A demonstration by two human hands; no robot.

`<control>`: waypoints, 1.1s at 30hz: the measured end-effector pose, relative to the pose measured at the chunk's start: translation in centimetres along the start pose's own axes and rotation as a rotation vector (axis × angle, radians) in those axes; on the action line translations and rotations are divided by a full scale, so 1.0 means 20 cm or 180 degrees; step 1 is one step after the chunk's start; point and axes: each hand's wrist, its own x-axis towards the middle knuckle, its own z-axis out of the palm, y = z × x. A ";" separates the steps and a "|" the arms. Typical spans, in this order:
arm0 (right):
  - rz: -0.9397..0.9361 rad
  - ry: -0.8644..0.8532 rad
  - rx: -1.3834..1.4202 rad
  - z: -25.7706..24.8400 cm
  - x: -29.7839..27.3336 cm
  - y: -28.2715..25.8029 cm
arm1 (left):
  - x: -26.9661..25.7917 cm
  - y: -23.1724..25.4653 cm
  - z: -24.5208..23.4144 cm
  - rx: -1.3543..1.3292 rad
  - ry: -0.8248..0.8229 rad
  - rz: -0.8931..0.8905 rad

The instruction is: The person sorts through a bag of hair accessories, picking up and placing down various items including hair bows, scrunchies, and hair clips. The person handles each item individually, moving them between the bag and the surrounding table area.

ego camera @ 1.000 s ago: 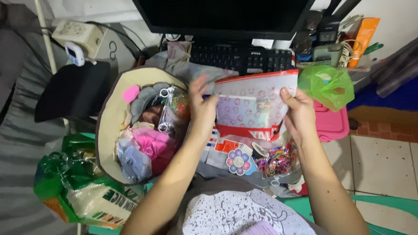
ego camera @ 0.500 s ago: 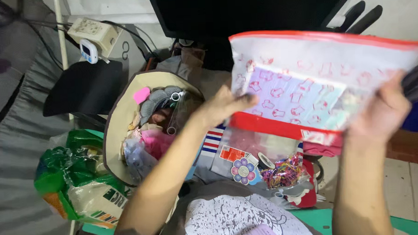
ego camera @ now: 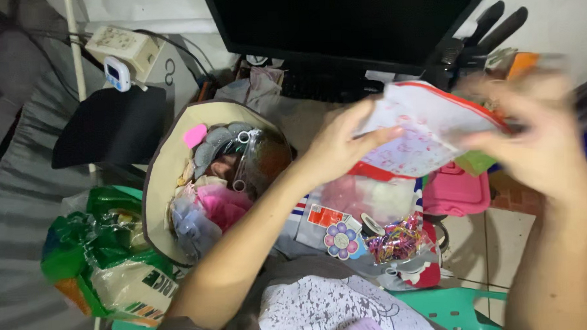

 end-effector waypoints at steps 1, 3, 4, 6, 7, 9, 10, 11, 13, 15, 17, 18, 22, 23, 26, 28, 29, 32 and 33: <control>-0.0167 -0.0037 -0.0381 0.00 0.06 -0.01 | 0.02 -0.01 0.03 -0.0176 0.0004 0.0083; -0.0445 -0.0070 -0.1014 0.01 0.12 0.00 | 0.02 -0.08 0.12 -0.0532 0.0026 0.0234; -0.0559 -0.0054 -0.1272 0.00 0.12 0.02 | 0.02 -0.13 0.17 -0.0533 0.0345 0.0201; -0.0647 0.0116 -0.1505 -0.01 0.10 0.07 | 0.00 -0.30 0.28 -0.0511 0.1033 0.0119; -0.0664 0.0195 -0.1587 -0.02 0.09 0.11 | -0.02 -0.41 0.34 -0.0880 0.1245 -0.0233; -0.0580 0.0352 -0.1654 -0.06 0.06 0.18 | -0.09 -0.65 0.42 -0.0289 0.1768 -0.0867; -0.0556 0.0409 -0.1684 -0.08 0.05 0.23 | -0.13 -0.76 0.44 0.0686 0.2049 -0.1153; -0.0550 0.0417 -0.1717 -0.09 0.03 0.27 | -0.18 -0.84 0.47 0.1170 0.2100 -0.1232; -0.0466 0.0414 -0.1805 -0.09 0.01 0.33 | -0.26 -0.95 0.47 0.1828 0.1683 -0.1563; -0.0329 0.0415 -0.1868 -0.10 0.00 0.37 | -0.24 -1.01 0.43 0.2140 0.0756 -0.2029; -0.0233 0.0474 -0.1826 -0.10 0.00 0.37 | -0.19 -1.02 0.38 0.2405 0.0535 -0.2025; -0.0129 0.0523 -0.1641 -0.11 0.00 0.36 | -0.16 -1.02 0.36 0.2544 0.0425 -0.2014; 0.0407 0.0765 -0.0686 -0.11 -0.04 0.34 | -0.06 -0.92 0.34 0.2764 -0.0239 -0.1436; 0.0456 0.0807 -0.0552 -0.11 -0.06 0.34 | -0.06 -0.88 0.36 0.2942 -0.0570 -0.0994; 0.0453 0.0834 -0.0144 -0.12 -0.09 0.34 | -0.07 -0.81 0.48 0.3152 -0.0919 -0.0079; 0.0466 0.0861 0.0177 -0.13 -0.10 0.35 | -0.05 -0.81 0.50 0.3169 -0.0838 0.0117; 0.0529 0.0872 0.0350 -0.14 -0.12 0.35 | -0.05 -0.81 0.51 0.3138 -0.0759 0.0063; 0.0955 0.1034 0.0540 -0.18 -0.12 0.37 | -0.07 -0.83 0.47 0.2723 -0.0323 -0.0359; 0.1144 0.1106 0.0556 -0.18 -0.13 0.37 | -0.09 -0.84 0.46 0.2532 -0.0154 -0.0550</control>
